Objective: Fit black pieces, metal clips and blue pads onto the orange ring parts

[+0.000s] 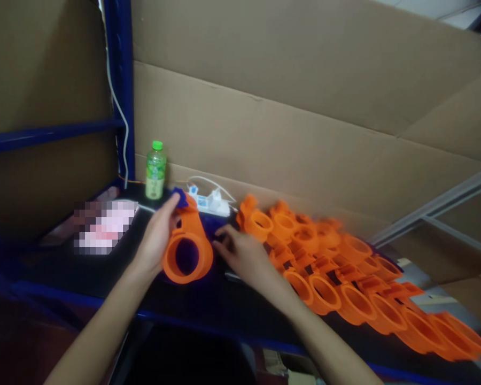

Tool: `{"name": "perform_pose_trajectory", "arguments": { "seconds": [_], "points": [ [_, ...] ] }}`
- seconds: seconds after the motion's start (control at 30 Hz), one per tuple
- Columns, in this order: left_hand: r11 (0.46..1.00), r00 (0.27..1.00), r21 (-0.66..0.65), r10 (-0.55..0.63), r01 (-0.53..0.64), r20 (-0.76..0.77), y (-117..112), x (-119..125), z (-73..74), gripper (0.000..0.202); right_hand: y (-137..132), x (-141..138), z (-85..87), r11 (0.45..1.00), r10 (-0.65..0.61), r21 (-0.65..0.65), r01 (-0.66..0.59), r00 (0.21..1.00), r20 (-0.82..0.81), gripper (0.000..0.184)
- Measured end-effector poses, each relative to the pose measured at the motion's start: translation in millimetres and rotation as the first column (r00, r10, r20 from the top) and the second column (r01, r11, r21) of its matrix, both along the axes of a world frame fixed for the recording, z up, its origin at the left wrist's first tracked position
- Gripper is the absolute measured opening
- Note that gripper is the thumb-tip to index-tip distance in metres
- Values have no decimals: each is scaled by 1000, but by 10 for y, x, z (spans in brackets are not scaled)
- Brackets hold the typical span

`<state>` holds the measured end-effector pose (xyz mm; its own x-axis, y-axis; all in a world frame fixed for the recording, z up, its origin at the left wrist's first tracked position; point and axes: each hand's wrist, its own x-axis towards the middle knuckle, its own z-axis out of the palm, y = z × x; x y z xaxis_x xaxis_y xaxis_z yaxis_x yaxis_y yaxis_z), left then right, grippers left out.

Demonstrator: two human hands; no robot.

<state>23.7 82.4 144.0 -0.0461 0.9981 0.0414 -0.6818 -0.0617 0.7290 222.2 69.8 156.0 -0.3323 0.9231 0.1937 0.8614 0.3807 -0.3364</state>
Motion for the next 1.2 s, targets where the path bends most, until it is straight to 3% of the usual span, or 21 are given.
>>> {"name": "perform_pose_trajectory", "arguments": {
  "seconds": [0.1, 0.27, 0.53, 0.73, 0.87, 1.07, 1.2],
  "points": [
    [998, 997, 40, 47, -45, -55, -23, 47, -4, 46, -61, -74, -93, 997, -37, -66, 46, 989, 143, 21],
    [997, 995, 71, 28, -21, -99, -63, 62, 9, 46, -94, -200, -83, 994, -47, -80, 74, 952, 303, 19],
    [998, 990, 62, 9, 0, -142, -75, 30, -44, 51, -74, -195, -124, 994, -39, -83, 66, 955, 293, 17],
    [995, 991, 98, -9, 22, -133, -90, 40, -29, 49, -40, -118, -144, 997, -36, -64, 41, 996, 85, 18],
    [994, 993, 101, -20, 32, -114, -89, 49, -13, 48, 25, 2, -40, 998, -39, 37, 44, 992, -116, 21],
    [993, 995, 106, -38, 48, -92, -87, 67, -23, 46, 39, 171, 276, 980, 0, 189, 68, 940, -341, 27],
    [992, 994, 115, -44, 56, -101, -95, 111, -37, 47, 38, 198, 359, 987, 82, 158, -2, 860, -504, 33]
  ]
}}
